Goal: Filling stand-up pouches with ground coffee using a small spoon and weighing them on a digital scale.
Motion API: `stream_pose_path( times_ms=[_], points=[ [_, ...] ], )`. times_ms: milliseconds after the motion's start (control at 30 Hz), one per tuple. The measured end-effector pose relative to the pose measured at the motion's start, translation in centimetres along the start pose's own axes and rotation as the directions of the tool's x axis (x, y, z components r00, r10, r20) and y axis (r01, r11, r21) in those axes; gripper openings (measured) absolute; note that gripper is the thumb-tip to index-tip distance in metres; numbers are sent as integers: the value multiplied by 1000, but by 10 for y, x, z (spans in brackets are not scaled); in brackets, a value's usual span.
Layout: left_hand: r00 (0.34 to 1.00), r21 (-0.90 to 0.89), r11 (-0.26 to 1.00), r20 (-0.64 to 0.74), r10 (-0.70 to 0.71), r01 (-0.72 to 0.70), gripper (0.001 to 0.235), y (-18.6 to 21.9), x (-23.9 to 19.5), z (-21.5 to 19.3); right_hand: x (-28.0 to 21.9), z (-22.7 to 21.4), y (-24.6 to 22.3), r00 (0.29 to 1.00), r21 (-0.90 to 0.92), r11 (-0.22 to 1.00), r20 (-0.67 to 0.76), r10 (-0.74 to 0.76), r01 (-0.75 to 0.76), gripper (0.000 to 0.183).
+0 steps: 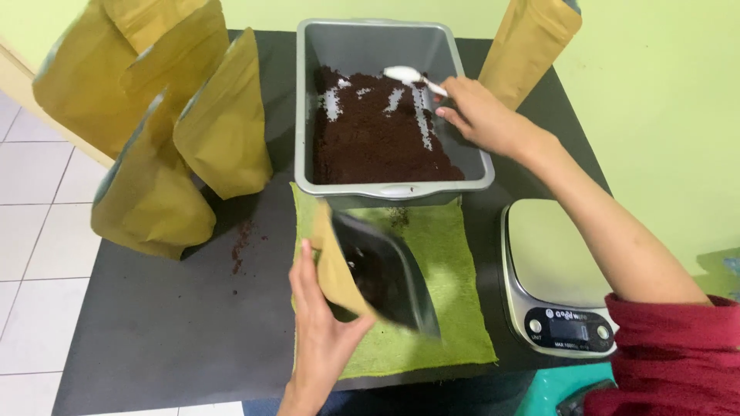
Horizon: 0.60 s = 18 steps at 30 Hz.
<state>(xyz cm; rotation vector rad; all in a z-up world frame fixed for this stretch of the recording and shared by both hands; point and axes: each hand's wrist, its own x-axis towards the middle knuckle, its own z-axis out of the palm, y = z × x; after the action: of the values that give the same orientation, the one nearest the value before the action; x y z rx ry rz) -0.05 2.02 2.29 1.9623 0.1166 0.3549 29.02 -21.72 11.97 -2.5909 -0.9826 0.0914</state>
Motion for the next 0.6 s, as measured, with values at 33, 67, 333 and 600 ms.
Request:
stream_pose_path(
  times_ms=[33,67,333,600],
  points=[
    [992,35,992,26,120,-121,130,-7,-1,3,1,5,-4,997,-194,979,2,71,-70,16],
    [970,66,969,56,235,-239,129,-13,-1,6,2,9,-7,990,-380,915,-11,142,-135,38],
    [878,138,874,194,438,-467,105,-20,-1,11,60,69,27,954,-831,528,-276,-116,-176,35],
    [760,129,763,287,583,-634,91,-17,3,4,119,72,6,939,-436,887,215,268,-153,42]
  ],
)
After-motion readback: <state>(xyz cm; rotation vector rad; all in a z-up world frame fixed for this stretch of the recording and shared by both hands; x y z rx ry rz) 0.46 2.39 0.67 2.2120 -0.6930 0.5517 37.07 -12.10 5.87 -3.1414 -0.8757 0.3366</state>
